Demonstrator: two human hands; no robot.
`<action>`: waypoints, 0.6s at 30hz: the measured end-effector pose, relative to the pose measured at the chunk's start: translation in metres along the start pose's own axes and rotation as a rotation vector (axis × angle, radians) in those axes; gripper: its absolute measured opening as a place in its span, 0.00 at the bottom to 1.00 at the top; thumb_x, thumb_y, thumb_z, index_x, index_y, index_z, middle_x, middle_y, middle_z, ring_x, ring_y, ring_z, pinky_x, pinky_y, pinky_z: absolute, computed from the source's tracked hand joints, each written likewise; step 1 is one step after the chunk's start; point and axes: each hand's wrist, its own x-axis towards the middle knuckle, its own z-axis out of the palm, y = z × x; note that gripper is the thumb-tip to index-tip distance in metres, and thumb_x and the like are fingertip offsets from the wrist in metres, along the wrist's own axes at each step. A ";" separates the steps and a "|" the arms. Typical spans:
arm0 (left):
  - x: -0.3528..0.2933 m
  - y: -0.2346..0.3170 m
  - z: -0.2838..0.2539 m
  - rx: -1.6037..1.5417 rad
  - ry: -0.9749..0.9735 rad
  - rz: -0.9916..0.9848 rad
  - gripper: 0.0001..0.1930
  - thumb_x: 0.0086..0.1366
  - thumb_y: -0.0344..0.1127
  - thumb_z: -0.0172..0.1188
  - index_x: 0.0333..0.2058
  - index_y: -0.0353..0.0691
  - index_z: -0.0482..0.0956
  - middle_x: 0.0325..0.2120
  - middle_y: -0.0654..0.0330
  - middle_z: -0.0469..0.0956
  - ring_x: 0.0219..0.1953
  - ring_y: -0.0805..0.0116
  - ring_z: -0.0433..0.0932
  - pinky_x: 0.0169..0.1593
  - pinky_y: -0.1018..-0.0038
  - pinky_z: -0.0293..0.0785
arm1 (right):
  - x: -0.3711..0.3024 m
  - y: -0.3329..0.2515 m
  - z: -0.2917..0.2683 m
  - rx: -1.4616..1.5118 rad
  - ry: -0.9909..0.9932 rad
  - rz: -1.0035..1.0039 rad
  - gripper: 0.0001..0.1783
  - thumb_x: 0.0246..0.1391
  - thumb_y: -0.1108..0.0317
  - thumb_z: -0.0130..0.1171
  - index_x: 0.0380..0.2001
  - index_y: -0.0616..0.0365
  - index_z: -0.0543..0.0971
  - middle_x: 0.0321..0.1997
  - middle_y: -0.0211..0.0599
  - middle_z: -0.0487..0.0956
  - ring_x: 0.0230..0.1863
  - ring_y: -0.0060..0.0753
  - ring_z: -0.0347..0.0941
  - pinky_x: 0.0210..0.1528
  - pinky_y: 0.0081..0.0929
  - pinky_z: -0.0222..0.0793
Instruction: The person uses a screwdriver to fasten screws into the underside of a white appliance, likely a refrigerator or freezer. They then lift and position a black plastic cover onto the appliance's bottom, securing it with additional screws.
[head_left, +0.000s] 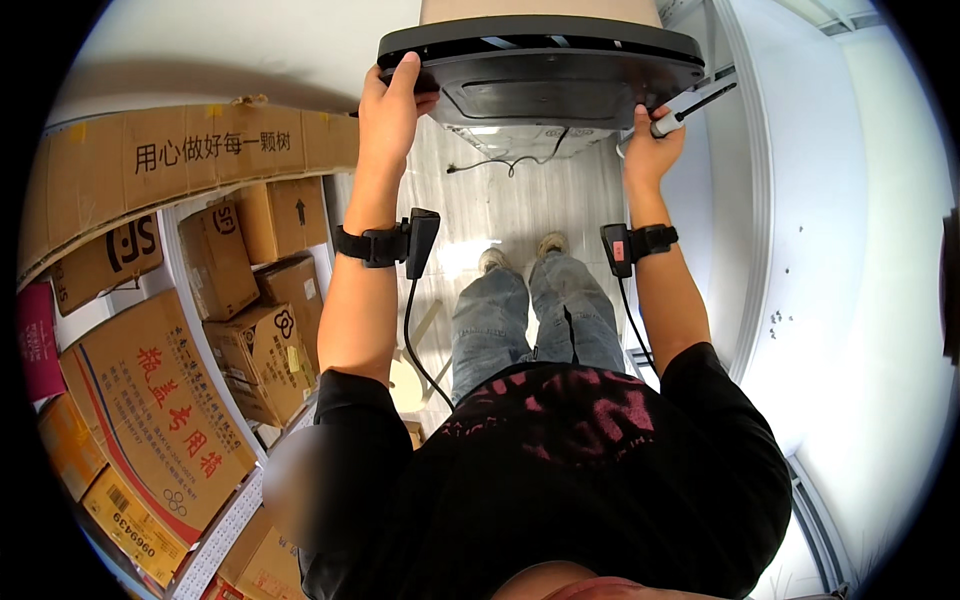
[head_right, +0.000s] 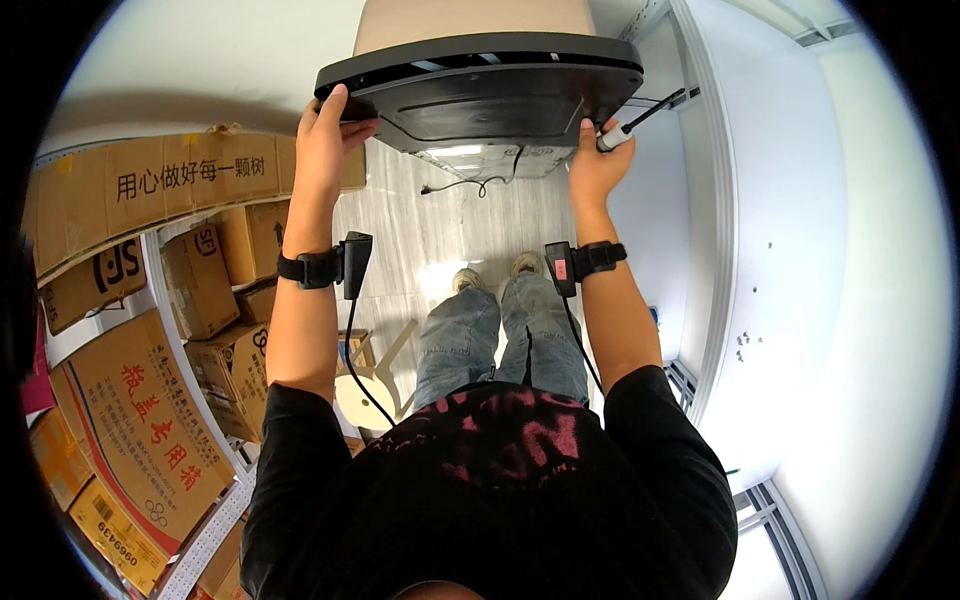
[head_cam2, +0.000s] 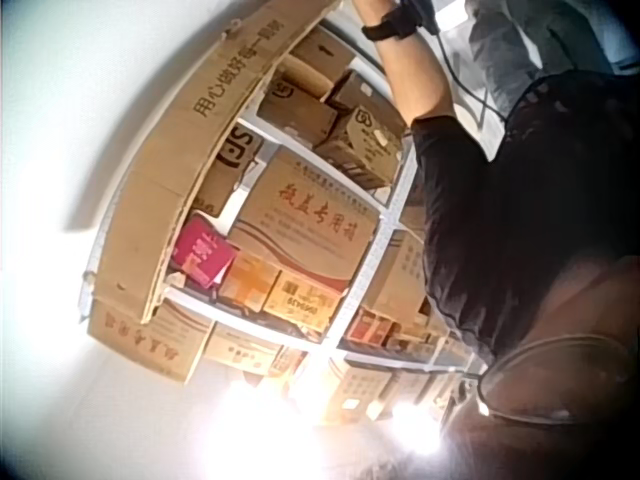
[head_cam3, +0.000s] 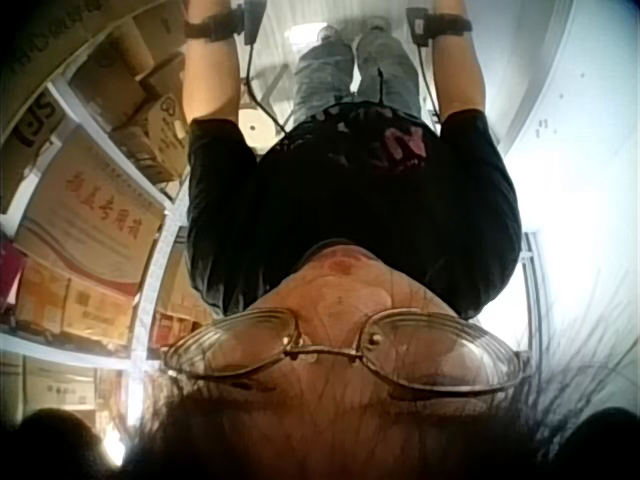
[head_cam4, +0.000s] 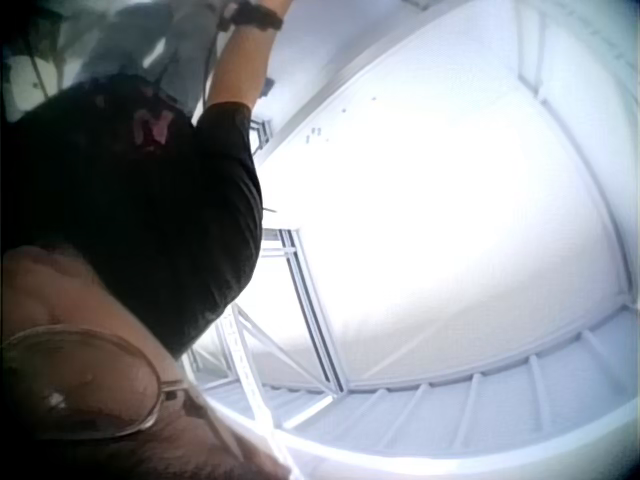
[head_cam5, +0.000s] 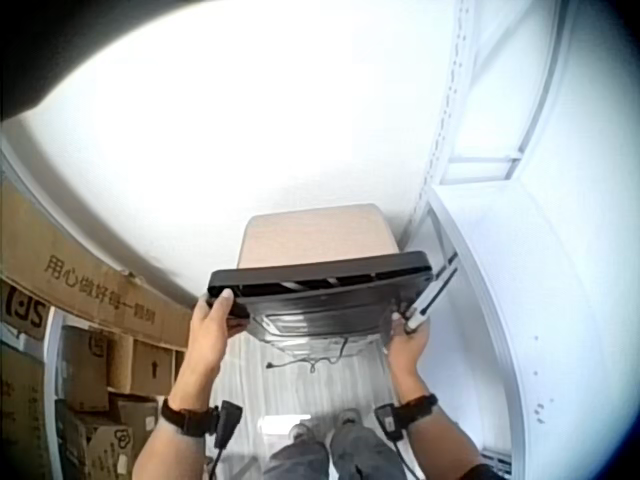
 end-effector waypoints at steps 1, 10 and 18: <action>0.002 -0.001 -0.001 0.005 -0.003 -0.003 0.26 0.62 0.46 0.53 0.48 0.26 0.65 0.35 0.52 0.75 0.30 0.68 0.77 0.37 0.75 0.75 | -0.001 -0.001 0.000 0.035 -0.002 0.014 0.15 0.49 0.70 0.63 0.37 0.62 0.70 0.36 0.33 0.69 0.38 0.27 0.65 0.44 0.25 0.62; -0.001 0.001 0.006 0.060 0.012 0.100 0.29 0.64 0.50 0.51 0.53 0.33 0.59 0.37 0.50 0.74 0.31 0.63 0.79 0.36 0.72 0.76 | -0.010 -0.008 0.004 0.101 0.016 0.050 0.17 0.49 0.70 0.63 0.40 0.63 0.70 0.40 0.36 0.70 0.40 0.29 0.66 0.45 0.26 0.63; 0.006 -0.015 0.005 -0.028 0.033 0.200 0.27 0.63 0.49 0.55 0.50 0.32 0.61 0.37 0.52 0.72 0.29 0.63 0.79 0.34 0.72 0.78 | -0.008 0.001 0.002 0.036 0.030 0.043 0.19 0.50 0.70 0.63 0.42 0.64 0.69 0.42 0.36 0.70 0.41 0.28 0.66 0.46 0.27 0.62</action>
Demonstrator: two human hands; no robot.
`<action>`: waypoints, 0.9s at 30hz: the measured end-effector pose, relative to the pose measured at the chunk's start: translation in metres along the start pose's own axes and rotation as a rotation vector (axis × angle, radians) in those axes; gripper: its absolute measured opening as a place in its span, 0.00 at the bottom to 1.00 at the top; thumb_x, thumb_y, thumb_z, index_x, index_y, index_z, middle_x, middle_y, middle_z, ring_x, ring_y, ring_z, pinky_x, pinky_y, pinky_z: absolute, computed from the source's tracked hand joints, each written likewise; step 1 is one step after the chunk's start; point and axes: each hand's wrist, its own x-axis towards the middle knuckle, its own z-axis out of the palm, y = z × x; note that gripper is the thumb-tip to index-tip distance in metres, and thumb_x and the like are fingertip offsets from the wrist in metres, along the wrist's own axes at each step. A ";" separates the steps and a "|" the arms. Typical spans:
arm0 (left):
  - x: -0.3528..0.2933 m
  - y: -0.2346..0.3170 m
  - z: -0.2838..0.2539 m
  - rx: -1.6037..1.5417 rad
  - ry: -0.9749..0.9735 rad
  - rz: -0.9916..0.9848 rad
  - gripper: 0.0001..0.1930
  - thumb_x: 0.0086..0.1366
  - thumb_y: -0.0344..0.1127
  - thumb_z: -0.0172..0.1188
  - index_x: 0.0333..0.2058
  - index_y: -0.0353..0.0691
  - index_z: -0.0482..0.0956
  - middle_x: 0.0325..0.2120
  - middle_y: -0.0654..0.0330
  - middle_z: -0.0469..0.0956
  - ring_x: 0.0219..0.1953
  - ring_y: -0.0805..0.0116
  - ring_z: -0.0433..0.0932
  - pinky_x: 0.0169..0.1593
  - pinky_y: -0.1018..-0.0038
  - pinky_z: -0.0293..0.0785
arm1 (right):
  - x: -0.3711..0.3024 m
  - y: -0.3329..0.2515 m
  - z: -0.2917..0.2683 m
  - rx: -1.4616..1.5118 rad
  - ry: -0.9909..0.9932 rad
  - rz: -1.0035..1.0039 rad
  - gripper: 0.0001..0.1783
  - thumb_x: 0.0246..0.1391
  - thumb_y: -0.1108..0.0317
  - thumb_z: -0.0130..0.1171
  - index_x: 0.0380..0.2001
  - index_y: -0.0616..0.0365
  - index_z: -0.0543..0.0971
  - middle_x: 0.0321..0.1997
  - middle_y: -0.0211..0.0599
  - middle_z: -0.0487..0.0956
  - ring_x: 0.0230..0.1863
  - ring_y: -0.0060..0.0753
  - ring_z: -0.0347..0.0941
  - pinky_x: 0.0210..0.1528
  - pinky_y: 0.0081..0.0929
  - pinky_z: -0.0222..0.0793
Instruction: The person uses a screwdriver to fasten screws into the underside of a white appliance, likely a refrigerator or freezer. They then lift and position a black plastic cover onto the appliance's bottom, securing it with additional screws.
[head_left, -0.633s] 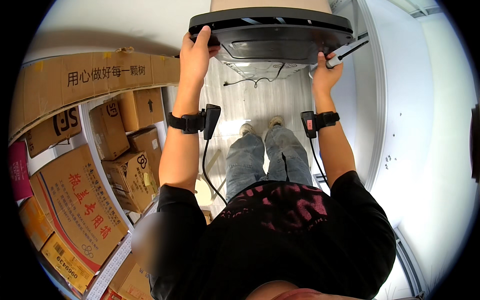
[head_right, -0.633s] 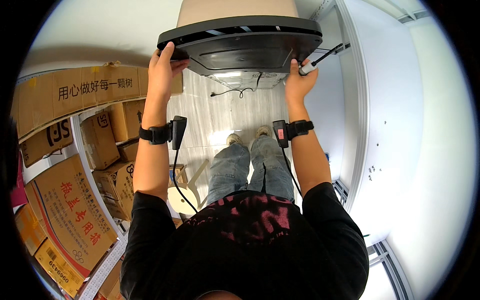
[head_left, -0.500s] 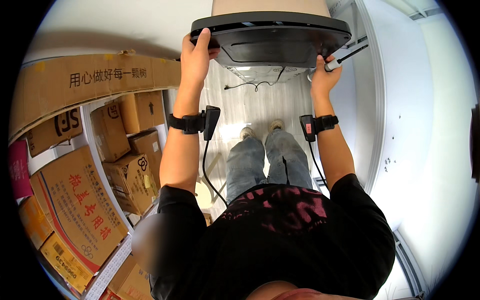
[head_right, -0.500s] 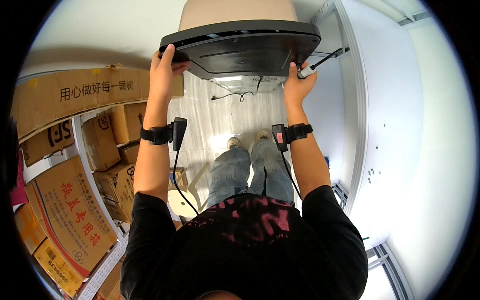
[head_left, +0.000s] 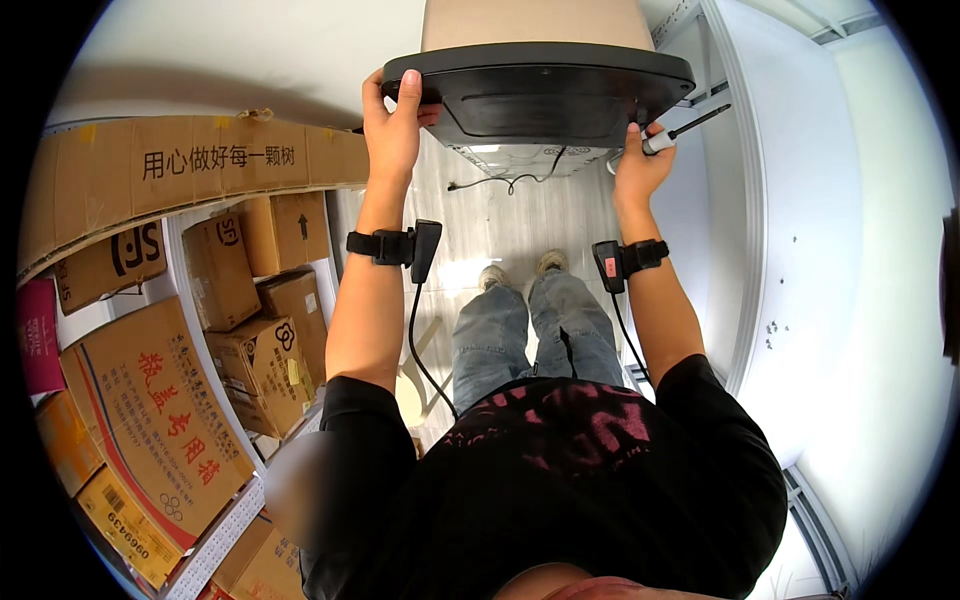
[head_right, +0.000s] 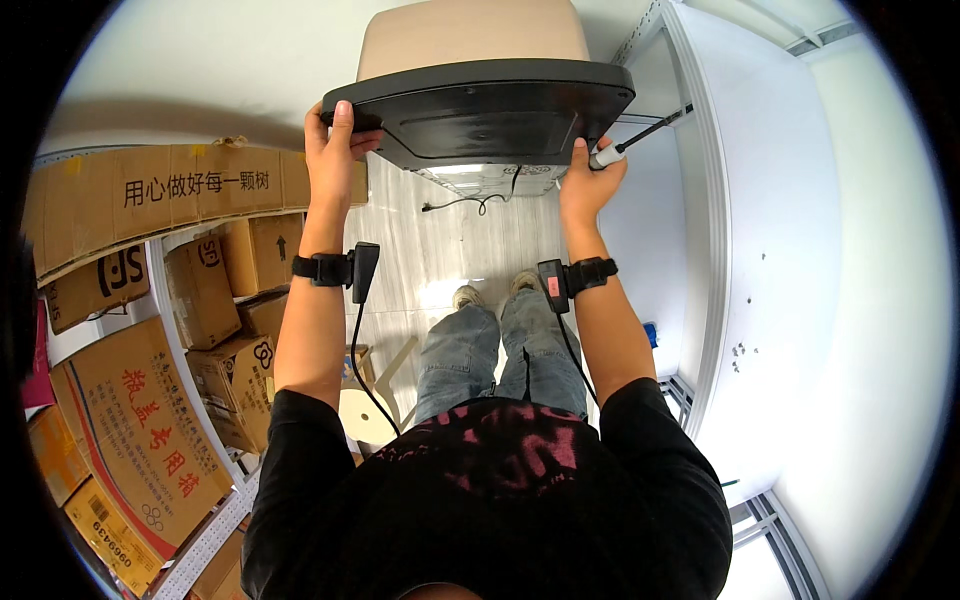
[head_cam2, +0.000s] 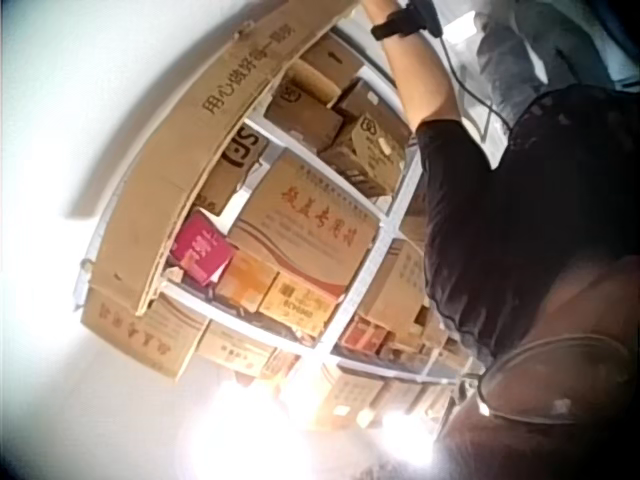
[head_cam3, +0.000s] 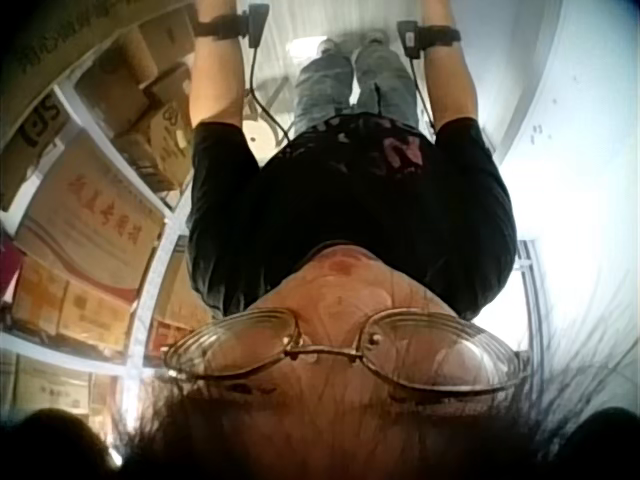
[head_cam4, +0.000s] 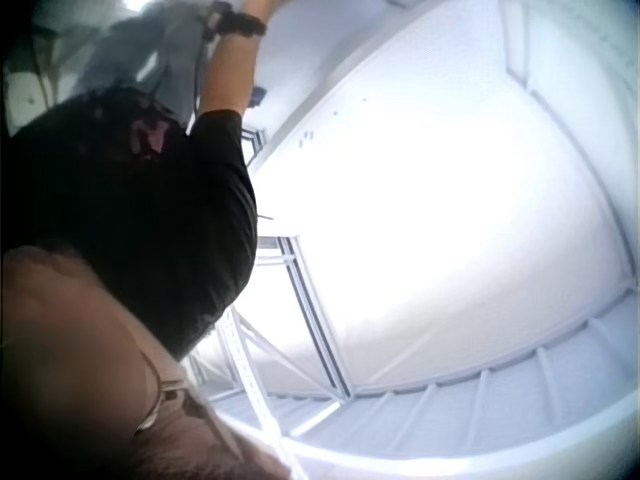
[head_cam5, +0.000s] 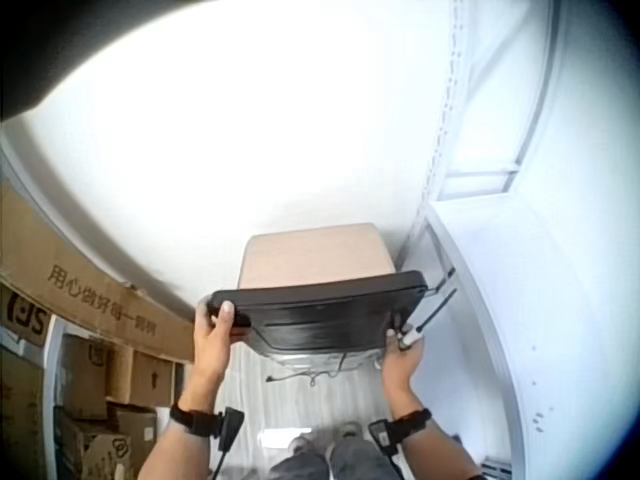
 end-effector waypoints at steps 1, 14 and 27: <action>0.000 -0.002 0.000 -0.022 0.006 0.002 0.27 0.62 0.48 0.57 0.49 0.32 0.61 0.38 0.53 0.72 0.28 0.65 0.79 0.33 0.73 0.78 | 0.001 0.001 -0.001 0.005 -0.004 0.013 0.19 0.49 0.70 0.63 0.43 0.63 0.69 0.43 0.36 0.70 0.41 0.28 0.66 0.46 0.26 0.63; 0.001 -0.012 0.002 -0.039 0.043 0.064 0.26 0.64 0.47 0.56 0.51 0.32 0.62 0.35 0.53 0.74 0.26 0.66 0.78 0.30 0.74 0.77 | 0.043 -0.028 -0.011 0.487 -0.370 0.237 0.20 0.49 0.76 0.61 0.46 0.64 0.70 0.38 0.33 0.75 0.34 0.23 0.72 0.36 0.24 0.74; -0.002 -0.018 0.001 0.006 0.004 0.115 0.25 0.65 0.43 0.54 0.53 0.34 0.60 0.38 0.54 0.72 0.27 0.69 0.77 0.32 0.75 0.76 | 0.044 -0.031 -0.010 0.418 -0.386 0.206 0.23 0.49 0.76 0.61 0.49 0.66 0.70 0.38 0.34 0.77 0.34 0.22 0.73 0.35 0.22 0.74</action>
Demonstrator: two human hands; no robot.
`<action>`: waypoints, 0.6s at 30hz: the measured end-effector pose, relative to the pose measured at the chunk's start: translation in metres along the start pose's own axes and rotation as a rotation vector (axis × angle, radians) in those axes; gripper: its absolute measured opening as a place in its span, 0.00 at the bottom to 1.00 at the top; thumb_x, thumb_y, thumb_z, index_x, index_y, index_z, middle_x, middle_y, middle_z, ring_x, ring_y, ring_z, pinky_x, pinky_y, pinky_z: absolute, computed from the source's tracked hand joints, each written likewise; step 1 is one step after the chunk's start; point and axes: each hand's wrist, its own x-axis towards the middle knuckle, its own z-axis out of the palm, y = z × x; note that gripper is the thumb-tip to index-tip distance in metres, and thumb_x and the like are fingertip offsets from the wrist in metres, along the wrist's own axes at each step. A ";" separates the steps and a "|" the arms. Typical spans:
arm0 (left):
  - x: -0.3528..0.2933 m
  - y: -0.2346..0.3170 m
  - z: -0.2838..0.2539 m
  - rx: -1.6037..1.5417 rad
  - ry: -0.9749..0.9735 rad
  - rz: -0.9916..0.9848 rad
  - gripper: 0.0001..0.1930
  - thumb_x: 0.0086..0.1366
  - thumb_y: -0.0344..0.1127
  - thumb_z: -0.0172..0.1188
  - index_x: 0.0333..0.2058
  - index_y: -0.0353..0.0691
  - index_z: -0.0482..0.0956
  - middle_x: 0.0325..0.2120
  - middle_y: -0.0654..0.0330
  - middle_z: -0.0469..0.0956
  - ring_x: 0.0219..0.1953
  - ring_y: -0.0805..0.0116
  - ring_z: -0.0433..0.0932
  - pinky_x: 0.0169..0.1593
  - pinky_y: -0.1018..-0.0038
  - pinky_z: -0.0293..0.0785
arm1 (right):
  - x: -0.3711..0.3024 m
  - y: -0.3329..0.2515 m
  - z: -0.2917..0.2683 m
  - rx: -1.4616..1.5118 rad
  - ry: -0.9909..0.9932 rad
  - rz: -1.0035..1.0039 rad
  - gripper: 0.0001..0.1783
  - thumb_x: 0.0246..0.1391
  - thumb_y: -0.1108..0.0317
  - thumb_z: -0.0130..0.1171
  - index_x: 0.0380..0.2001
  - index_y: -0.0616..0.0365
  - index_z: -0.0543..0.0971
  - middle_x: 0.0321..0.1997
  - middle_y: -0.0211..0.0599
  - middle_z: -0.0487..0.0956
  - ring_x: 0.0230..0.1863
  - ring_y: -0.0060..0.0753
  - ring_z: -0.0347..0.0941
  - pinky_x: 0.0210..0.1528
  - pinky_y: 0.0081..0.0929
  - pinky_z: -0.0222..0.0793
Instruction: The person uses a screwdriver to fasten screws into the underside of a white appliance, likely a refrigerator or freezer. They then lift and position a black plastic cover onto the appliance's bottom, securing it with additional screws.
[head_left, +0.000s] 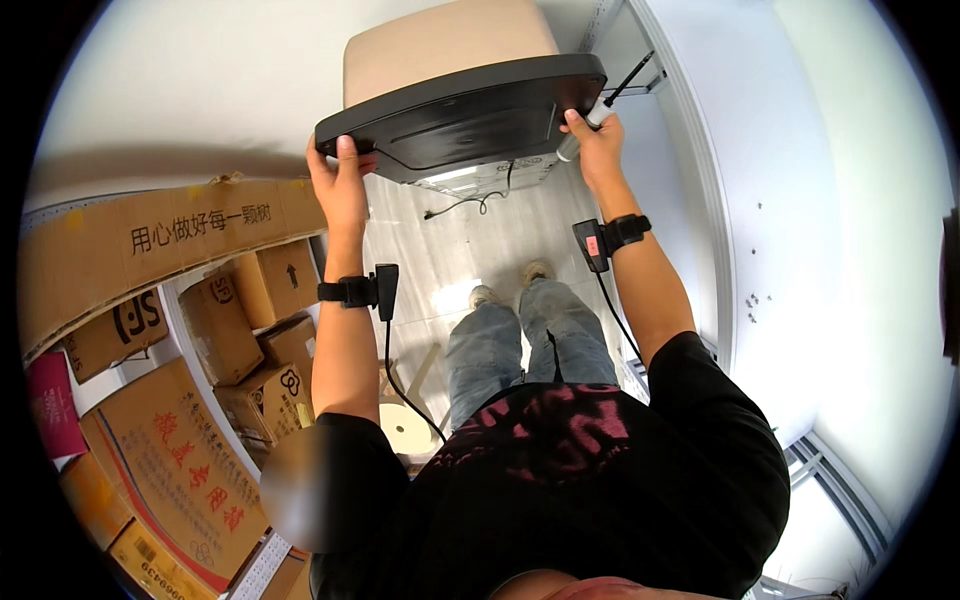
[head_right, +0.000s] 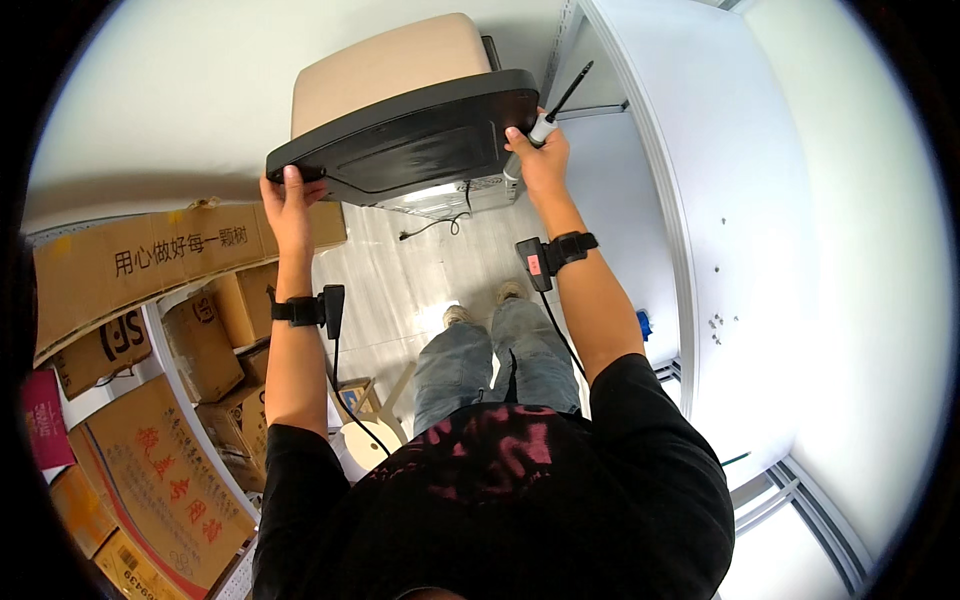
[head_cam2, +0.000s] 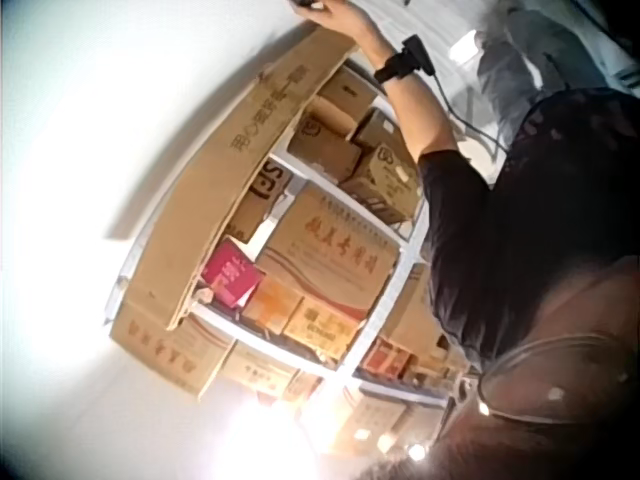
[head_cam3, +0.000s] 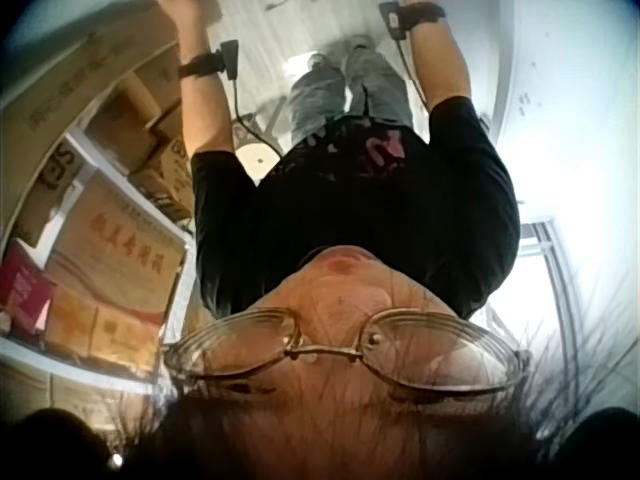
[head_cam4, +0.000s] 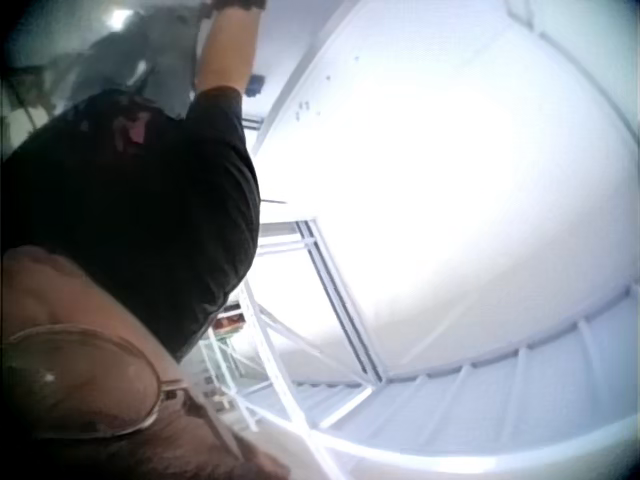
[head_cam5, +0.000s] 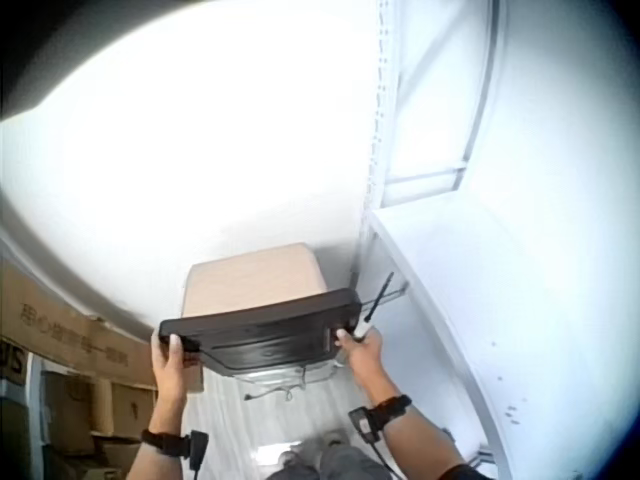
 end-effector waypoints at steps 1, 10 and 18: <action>0.000 -0.003 -0.002 0.003 0.002 0.005 0.25 0.64 0.40 0.56 0.54 0.35 0.59 0.39 0.54 0.72 0.28 0.69 0.77 0.32 0.75 0.77 | 0.000 0.000 0.000 0.000 -0.007 0.005 0.23 0.49 0.75 0.62 0.49 0.66 0.69 0.38 0.34 0.76 0.34 0.22 0.73 0.35 0.22 0.74; 0.002 -0.001 0.003 0.041 0.034 0.018 0.26 0.63 0.41 0.57 0.53 0.34 0.59 0.36 0.53 0.73 0.27 0.67 0.78 0.31 0.75 0.77 | -0.004 -0.002 -0.002 0.025 -0.051 -0.011 0.26 0.48 0.76 0.62 0.52 0.64 0.67 0.40 0.32 0.76 0.37 0.22 0.72 0.41 0.22 0.71; 0.000 -0.004 -0.001 0.015 -0.001 0.006 0.26 0.63 0.40 0.57 0.53 0.33 0.58 0.37 0.53 0.73 0.29 0.67 0.78 0.31 0.75 0.77 | -0.013 -0.012 -0.002 0.021 -0.075 -0.011 0.31 0.47 0.78 0.61 0.57 0.64 0.64 0.53 0.34 0.71 0.53 0.26 0.66 0.56 0.23 0.60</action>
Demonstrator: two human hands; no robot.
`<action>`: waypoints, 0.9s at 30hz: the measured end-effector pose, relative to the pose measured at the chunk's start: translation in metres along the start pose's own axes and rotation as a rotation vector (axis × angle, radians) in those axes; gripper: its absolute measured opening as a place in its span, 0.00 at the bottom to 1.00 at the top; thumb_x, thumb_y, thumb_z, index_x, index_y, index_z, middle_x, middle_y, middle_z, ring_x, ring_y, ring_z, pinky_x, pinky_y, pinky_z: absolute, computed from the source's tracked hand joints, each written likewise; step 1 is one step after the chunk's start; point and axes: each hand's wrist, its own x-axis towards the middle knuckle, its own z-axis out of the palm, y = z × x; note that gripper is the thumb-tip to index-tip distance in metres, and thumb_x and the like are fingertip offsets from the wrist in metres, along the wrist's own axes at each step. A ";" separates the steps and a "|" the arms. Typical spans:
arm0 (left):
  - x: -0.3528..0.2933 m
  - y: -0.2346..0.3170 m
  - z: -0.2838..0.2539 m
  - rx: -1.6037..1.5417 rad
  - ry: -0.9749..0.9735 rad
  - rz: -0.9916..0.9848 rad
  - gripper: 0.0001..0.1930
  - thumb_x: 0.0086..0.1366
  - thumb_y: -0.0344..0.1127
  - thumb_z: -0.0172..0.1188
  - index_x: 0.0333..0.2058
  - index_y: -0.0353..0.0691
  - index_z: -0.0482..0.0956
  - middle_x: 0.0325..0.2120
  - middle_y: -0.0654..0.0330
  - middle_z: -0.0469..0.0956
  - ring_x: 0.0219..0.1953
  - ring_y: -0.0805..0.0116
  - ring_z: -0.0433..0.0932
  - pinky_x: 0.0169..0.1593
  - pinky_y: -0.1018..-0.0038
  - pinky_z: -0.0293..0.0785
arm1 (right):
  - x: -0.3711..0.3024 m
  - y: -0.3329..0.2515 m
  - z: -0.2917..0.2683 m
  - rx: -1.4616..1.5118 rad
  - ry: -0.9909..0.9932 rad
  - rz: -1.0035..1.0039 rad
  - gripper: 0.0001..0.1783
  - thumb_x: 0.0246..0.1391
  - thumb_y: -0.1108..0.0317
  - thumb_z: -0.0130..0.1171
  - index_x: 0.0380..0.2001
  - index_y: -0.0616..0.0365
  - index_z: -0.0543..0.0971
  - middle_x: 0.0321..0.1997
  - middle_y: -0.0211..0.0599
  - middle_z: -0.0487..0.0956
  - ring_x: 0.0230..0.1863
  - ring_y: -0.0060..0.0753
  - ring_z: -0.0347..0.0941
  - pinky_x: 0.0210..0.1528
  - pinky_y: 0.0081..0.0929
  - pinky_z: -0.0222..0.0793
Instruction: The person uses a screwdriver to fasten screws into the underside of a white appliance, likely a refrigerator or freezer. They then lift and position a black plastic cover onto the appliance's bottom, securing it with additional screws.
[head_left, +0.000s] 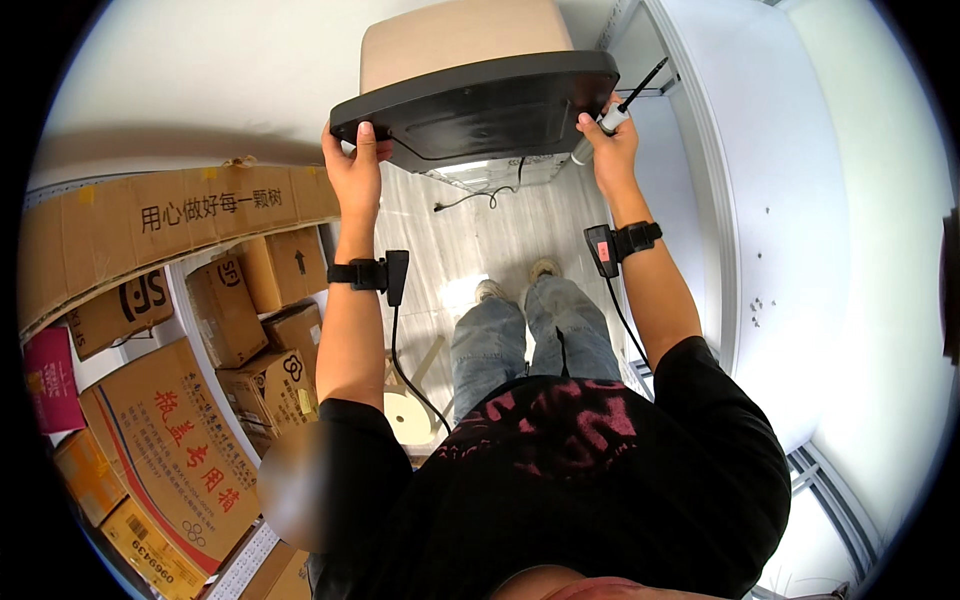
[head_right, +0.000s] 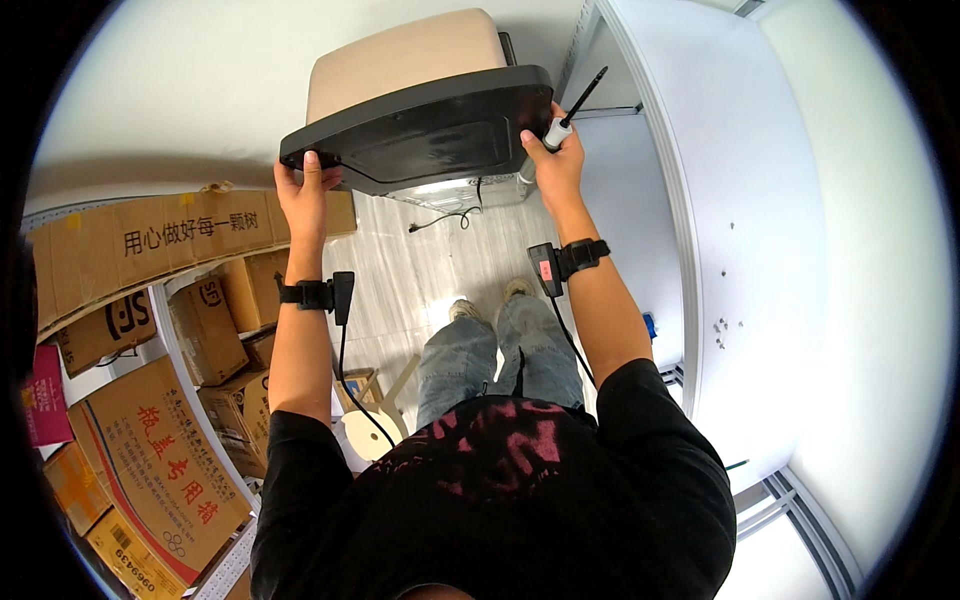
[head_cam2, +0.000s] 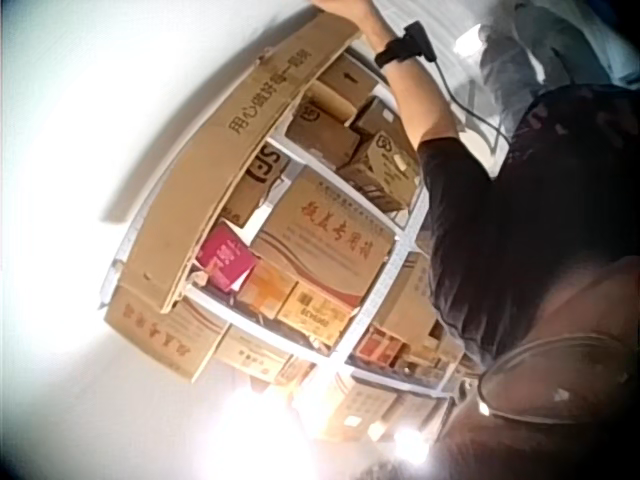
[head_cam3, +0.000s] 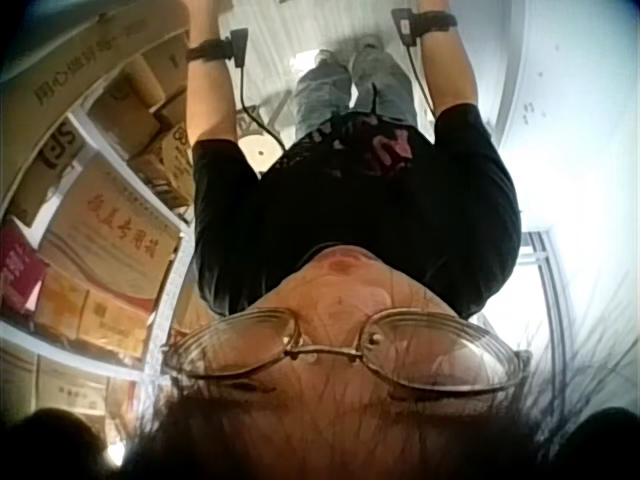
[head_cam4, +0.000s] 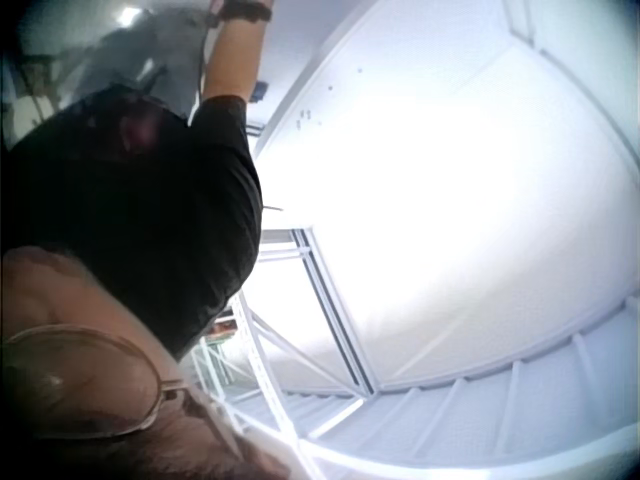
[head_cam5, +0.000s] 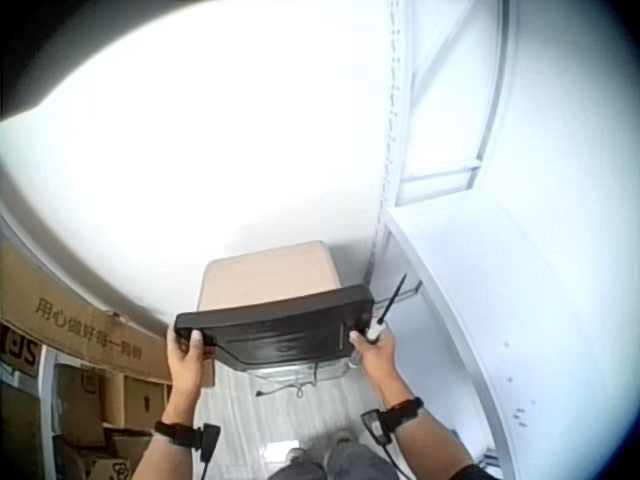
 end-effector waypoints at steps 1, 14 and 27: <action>-0.001 -0.002 -0.001 -0.004 -0.006 -0.006 0.26 0.63 0.40 0.57 0.53 0.34 0.58 0.37 0.53 0.73 0.29 0.67 0.78 0.31 0.75 0.77 | 0.000 -0.001 0.000 0.001 0.001 -0.008 0.31 0.47 0.79 0.61 0.57 0.64 0.64 0.54 0.35 0.71 0.54 0.26 0.66 0.57 0.24 0.59; -0.027 -0.028 0.014 0.063 0.018 -0.114 0.34 0.60 0.38 0.61 0.59 0.36 0.51 0.54 0.53 0.58 0.39 0.66 0.77 0.38 0.73 0.78 | -0.004 0.022 -0.017 -0.034 0.060 -0.078 0.31 0.46 0.78 0.62 0.56 0.64 0.66 0.57 0.39 0.69 0.59 0.32 0.63 0.60 0.28 0.57; -0.075 -0.064 0.010 0.079 -0.125 -0.366 0.07 0.60 0.30 0.58 0.35 0.37 0.71 0.33 0.62 0.74 0.30 0.74 0.74 0.31 0.78 0.72 | -0.027 0.025 -0.035 -0.098 0.194 -0.046 0.25 0.49 0.77 0.60 0.51 0.64 0.68 0.48 0.38 0.72 0.49 0.31 0.69 0.50 0.27 0.65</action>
